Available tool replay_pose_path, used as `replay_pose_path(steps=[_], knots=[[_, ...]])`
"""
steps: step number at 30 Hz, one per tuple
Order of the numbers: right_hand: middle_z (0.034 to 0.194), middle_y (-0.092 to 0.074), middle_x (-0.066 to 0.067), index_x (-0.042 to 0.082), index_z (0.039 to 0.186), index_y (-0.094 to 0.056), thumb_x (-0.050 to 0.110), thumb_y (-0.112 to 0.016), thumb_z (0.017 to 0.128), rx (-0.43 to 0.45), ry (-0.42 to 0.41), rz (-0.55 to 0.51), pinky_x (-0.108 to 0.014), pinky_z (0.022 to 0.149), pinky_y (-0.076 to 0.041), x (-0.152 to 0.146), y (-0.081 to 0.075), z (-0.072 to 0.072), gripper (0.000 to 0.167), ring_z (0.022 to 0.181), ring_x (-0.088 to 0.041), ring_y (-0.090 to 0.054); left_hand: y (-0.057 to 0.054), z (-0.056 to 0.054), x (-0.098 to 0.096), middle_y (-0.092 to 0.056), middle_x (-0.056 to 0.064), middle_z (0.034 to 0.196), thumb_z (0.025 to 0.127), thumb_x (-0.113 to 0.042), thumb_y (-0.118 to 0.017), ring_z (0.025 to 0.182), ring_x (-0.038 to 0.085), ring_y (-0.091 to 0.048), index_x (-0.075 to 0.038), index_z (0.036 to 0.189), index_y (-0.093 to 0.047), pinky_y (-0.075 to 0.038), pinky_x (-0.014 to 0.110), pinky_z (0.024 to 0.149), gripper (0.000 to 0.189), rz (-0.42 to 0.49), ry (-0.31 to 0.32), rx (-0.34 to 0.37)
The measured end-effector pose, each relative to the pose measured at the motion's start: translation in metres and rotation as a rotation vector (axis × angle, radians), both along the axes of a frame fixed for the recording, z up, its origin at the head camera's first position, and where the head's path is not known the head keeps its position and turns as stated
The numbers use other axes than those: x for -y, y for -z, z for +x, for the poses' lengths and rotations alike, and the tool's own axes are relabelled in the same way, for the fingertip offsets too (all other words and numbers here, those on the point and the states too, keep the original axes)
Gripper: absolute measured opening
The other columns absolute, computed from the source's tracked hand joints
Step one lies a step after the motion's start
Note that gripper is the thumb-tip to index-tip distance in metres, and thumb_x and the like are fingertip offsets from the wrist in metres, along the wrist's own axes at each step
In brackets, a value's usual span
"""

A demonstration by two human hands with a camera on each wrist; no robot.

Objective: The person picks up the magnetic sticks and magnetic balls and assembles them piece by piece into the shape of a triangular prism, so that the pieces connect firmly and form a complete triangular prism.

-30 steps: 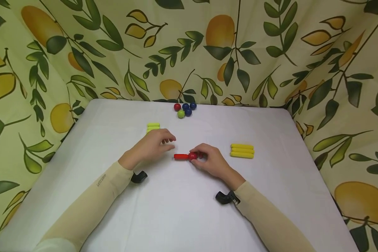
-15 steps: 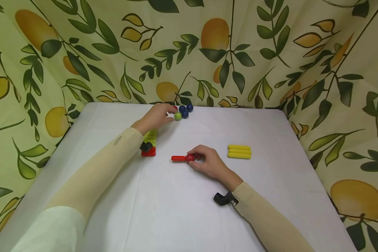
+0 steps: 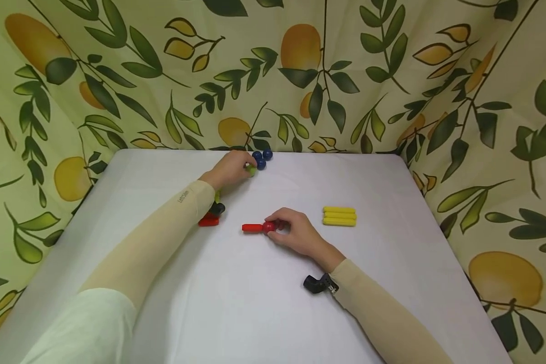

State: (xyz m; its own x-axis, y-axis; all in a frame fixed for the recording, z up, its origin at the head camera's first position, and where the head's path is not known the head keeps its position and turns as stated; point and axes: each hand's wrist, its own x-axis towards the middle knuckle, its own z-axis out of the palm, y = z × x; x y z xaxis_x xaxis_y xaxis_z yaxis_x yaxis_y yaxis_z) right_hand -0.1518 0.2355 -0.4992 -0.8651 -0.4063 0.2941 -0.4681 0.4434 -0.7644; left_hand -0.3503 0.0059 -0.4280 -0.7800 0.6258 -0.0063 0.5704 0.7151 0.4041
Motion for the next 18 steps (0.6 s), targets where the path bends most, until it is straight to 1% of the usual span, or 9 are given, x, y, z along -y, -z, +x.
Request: replay_pose_path(steps=[4, 9, 14, 18], knots=[[0.112, -0.074, 0.004, 0.014, 0.120, -0.079, 0.006, -0.088, 0.091, 0.000, 0.009, 0.004, -0.035, 0.086, -0.057, -0.002, 0.000, 0.001, 0.031, 0.096, -0.017, -0.066, -0.001, 0.003, 0.000, -0.073, 0.009, 0.123, 0.099, -0.008, -0.079, 0.119, 0.028, -0.061, -0.006, 0.125, -0.078, -0.048, 0.043, 0.110, 0.026, -0.014, 0.015, 0.031], [0.115, -0.074, 0.003, 0.014, 0.122, -0.079, 0.008, -0.087, 0.093, 0.005, 0.005, -0.002, -0.036, 0.087, -0.057, -0.001, -0.001, -0.001, 0.031, 0.098, -0.018, -0.067, -0.003, 0.005, 0.004, -0.072, 0.008, 0.111, 0.096, -0.013, -0.084, 0.105, 0.027, -0.061, -0.007, 0.115, -0.076, -0.050, 0.041, 0.102, 0.021, -0.035, 0.008, 0.013], [0.114, -0.074, 0.004, 0.013, 0.121, -0.079, 0.008, -0.088, 0.092, 0.012, 0.013, 0.013, -0.033, 0.087, -0.057, -0.001, 0.000, 0.001, 0.031, 0.097, -0.017, -0.067, -0.002, 0.008, 0.005, -0.070, 0.008, 0.107, 0.096, -0.015, -0.085, 0.102, 0.027, -0.060, -0.006, 0.118, -0.074, -0.052, 0.040, 0.098, 0.026, -0.063, 0.038, 0.061], [0.113, -0.074, 0.004, 0.013, 0.121, -0.079, 0.006, -0.088, 0.091, -0.005, 0.016, -0.008, -0.035, 0.087, -0.057, 0.000, 0.001, 0.003, 0.032, 0.097, -0.017, -0.067, -0.001, 0.012, 0.008, -0.072, 0.008, 0.109, 0.096, -0.014, -0.084, 0.102, 0.027, -0.061, -0.006, 0.122, -0.076, -0.052, 0.041, 0.100, 0.029, -0.089, 0.040, 0.070]])
